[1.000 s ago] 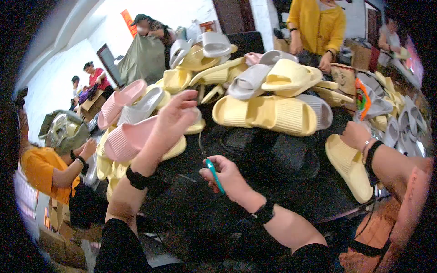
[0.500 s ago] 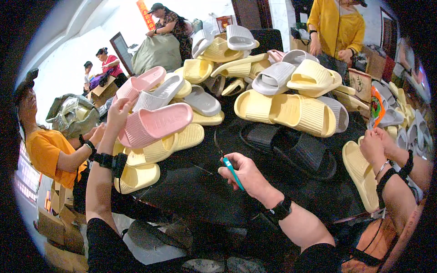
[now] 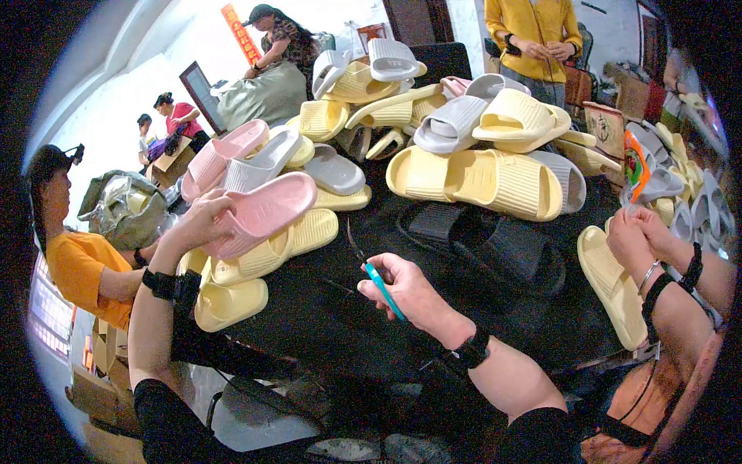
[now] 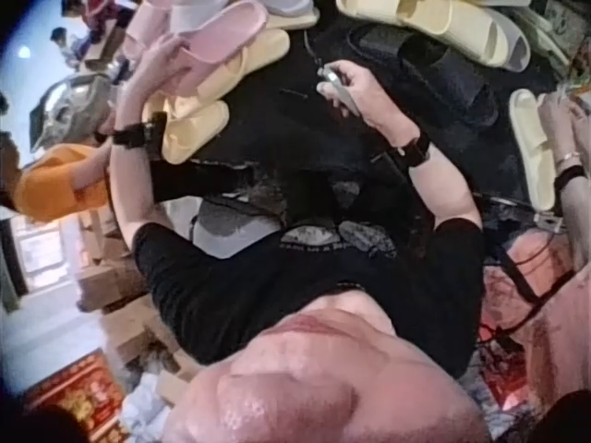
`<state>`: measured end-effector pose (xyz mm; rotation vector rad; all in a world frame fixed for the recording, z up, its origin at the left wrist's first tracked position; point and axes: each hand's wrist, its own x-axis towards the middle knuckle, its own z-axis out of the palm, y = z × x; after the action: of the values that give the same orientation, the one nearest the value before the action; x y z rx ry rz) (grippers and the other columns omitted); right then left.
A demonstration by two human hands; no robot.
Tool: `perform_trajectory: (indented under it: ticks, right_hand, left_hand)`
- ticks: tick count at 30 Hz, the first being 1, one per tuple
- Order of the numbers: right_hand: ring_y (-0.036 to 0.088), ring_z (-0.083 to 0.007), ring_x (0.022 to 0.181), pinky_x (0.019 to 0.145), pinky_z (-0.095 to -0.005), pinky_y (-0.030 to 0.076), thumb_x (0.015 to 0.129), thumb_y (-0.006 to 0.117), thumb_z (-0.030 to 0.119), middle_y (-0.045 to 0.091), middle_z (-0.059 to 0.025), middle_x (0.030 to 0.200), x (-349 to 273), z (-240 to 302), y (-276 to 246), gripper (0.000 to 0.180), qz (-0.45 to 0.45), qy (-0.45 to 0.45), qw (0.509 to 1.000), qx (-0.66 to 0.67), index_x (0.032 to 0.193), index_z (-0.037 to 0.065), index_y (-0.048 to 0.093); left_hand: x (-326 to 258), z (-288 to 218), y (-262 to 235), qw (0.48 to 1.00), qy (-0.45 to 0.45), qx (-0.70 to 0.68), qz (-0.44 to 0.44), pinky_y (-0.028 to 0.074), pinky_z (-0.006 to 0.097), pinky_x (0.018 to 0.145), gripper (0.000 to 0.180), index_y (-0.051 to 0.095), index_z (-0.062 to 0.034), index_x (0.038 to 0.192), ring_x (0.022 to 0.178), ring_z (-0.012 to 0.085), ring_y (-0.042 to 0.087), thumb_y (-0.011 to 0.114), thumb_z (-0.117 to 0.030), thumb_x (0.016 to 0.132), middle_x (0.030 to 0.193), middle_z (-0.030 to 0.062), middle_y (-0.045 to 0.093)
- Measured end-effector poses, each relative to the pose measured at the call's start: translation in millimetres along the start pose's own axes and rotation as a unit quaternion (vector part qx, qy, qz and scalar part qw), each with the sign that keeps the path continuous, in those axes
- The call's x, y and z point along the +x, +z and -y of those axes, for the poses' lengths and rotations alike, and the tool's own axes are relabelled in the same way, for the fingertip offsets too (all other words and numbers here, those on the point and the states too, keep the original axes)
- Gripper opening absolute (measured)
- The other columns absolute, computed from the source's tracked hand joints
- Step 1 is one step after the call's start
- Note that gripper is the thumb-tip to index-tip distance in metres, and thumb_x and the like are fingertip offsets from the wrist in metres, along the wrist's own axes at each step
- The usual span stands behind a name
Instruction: Trimming excess material and loose threads from manufactured slide sandals using scissors.
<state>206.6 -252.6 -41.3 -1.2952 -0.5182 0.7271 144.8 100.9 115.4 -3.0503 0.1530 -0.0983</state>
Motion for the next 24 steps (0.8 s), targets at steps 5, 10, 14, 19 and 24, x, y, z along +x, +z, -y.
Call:
perform_trajectory:
  ticks: [5,10,14,19,24]
  right_hand:
    - [0.051,-0.0033,0.055,0.043,-0.0171,0.042,0.082,0.067,0.019,0.054,0.0022,0.072,2,-4,-1,0.035,0.003,-0.008,1.0,-0.017,0.11,0.004,0.053]
    - [0.051,-0.0042,0.055,0.043,-0.0181,0.042,0.081,0.068,0.017,0.054,0.0015,0.071,1,-3,-1,0.034,-0.01,-0.002,1.0,-0.017,0.109,0.004,0.053]
    - [0.051,-0.0047,0.055,0.043,-0.0186,0.042,0.08,0.068,0.016,0.055,0.0008,0.072,1,-3,2,0.034,-0.015,0.0,1.0,-0.024,0.109,0.004,0.053]
    - [0.051,-0.0055,0.056,0.042,-0.0191,0.041,0.081,0.067,0.018,0.055,0.0,0.072,2,-6,1,0.036,-0.013,-0.02,0.999,-0.029,0.11,0.002,0.052]
    - [0.051,-0.005,0.055,0.043,-0.0187,0.042,0.081,0.066,0.013,0.055,-0.0003,0.074,1,-3,-1,0.032,-0.042,-0.028,0.998,0.033,0.108,0.003,0.052]
  left_hand:
    - [9,13,-14,0.994,-0.023,-0.046,-0.093,0.045,0.037,0.078,0.032,0.058,-0.0021,0.093,0.09,0.0296,0.056,0.07,-0.015,0.066,0.095,0.013,0.058]
    - [20,13,-39,0.97,-0.069,-0.101,-0.21,0.046,0.033,0.077,0.035,0.058,0.0,0.1,0.086,0.0218,0.058,0.07,-0.012,0.069,0.093,0.0118,0.057]
    - [31,29,-67,0.938,-0.091,-0.178,-0.283,0.048,0.029,0.072,0.032,0.057,0.0024,0.102,0.081,0.0159,0.057,0.069,-0.015,0.078,0.091,0.0067,0.059]
    - [33,20,-96,0.906,-0.108,-0.258,-0.317,0.047,0.027,0.069,0.037,0.056,0.002,0.104,0.08,0.0128,0.056,0.069,-0.025,0.082,0.089,0.0065,0.059]
    - [32,-25,-105,0.88,-0.106,-0.352,-0.302,0.046,0.023,0.061,0.042,0.057,-0.0002,0.103,0.071,0.0089,0.056,0.065,-0.037,0.085,0.082,0.0036,0.059]
